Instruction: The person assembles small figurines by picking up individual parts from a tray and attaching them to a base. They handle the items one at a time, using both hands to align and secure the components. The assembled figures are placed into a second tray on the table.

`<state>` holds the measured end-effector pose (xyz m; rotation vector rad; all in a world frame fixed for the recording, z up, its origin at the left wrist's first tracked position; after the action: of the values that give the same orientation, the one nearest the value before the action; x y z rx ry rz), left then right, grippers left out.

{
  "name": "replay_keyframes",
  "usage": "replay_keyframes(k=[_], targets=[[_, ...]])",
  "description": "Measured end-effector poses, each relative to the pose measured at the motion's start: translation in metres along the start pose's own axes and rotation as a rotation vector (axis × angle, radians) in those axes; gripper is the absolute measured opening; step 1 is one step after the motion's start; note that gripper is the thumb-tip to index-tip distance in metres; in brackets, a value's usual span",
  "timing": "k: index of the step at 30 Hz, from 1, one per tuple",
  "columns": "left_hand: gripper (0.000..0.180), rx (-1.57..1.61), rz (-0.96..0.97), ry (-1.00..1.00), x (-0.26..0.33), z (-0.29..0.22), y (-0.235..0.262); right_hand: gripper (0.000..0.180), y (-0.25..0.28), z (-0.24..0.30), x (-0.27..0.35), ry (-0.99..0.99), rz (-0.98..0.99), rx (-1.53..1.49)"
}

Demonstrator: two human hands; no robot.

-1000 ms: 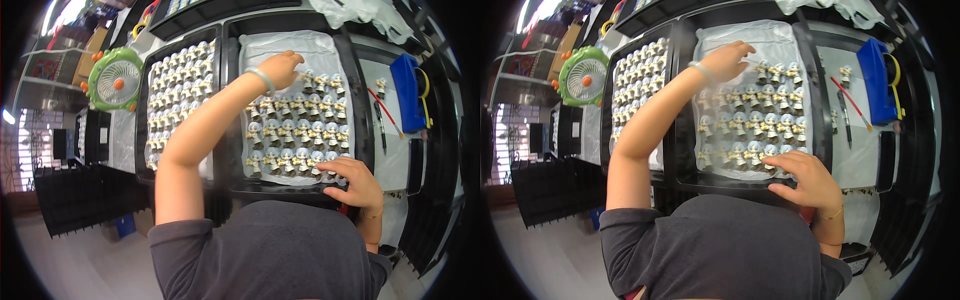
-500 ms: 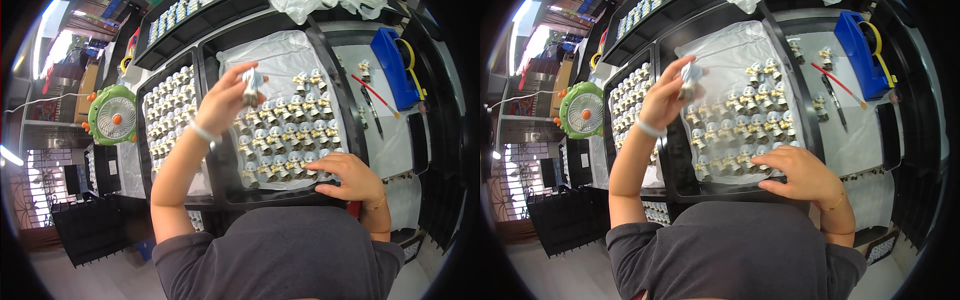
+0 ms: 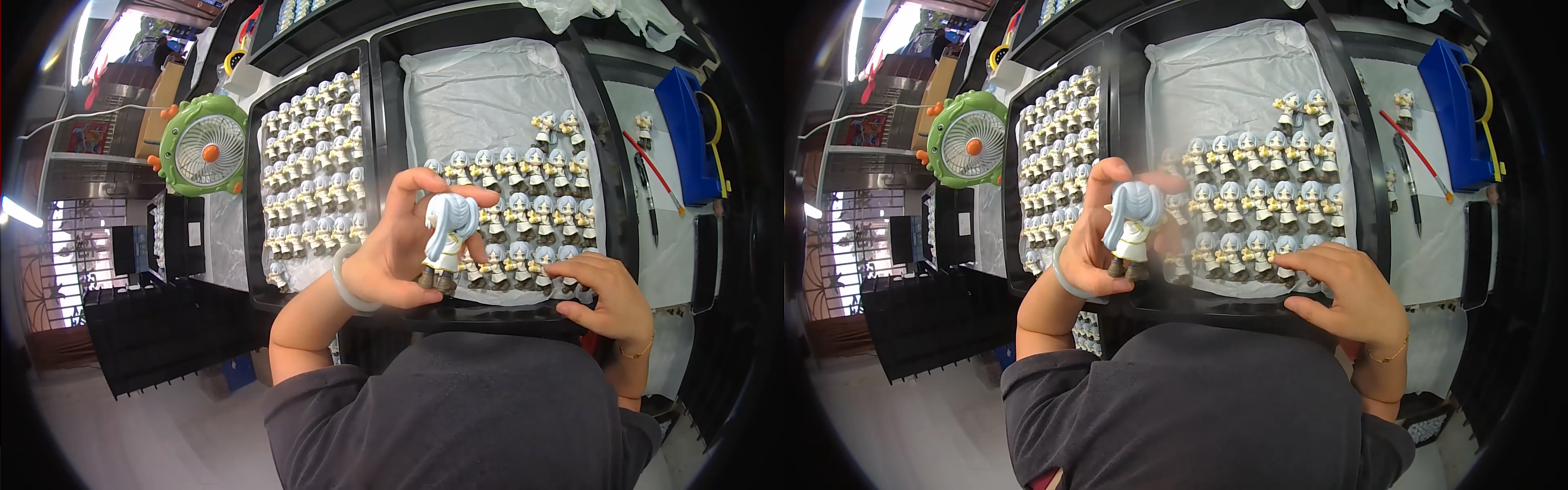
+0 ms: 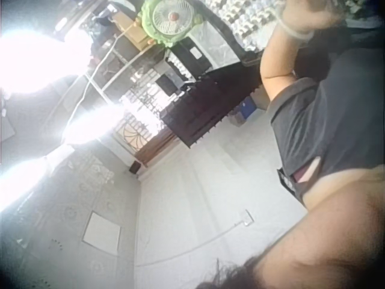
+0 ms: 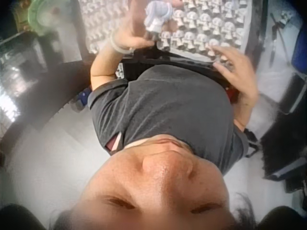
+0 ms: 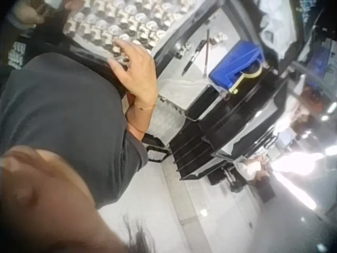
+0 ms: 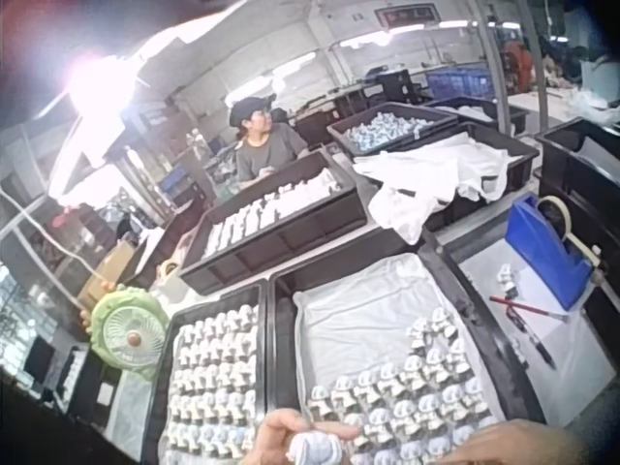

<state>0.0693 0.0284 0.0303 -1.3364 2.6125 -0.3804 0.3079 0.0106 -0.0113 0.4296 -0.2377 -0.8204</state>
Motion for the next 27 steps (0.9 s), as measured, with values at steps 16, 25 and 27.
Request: replay_keyframes(k=[16, 25, 27], targets=[[0.068, -1.448, -0.155, -0.369, 0.001, -0.027, -0.012, 0.045, 0.000, 0.003, -0.001, 0.009, -0.003, -0.018], [0.063, -1.435, -0.158, -0.380, 0.001, -0.027, -0.011, 0.046, 0.000, 0.002, -0.002, 0.029, -0.005, -0.007], [0.063, -1.432, -0.159, -0.386, 0.001, -0.026, -0.011, 0.047, 0.000, 0.002, -0.002, 0.034, -0.007, -0.008]])
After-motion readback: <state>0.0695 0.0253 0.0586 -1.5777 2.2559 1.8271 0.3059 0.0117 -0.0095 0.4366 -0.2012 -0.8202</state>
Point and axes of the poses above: each hand's wrist, its own x-axis away from the middle knuckle, its own y-axis out of the back of the hand, z = x × y, the point moved 5 cm from there along -x, towards the middle knuckle, and after that the axes turned 2 degrees about -x, right-handed, at the moved point
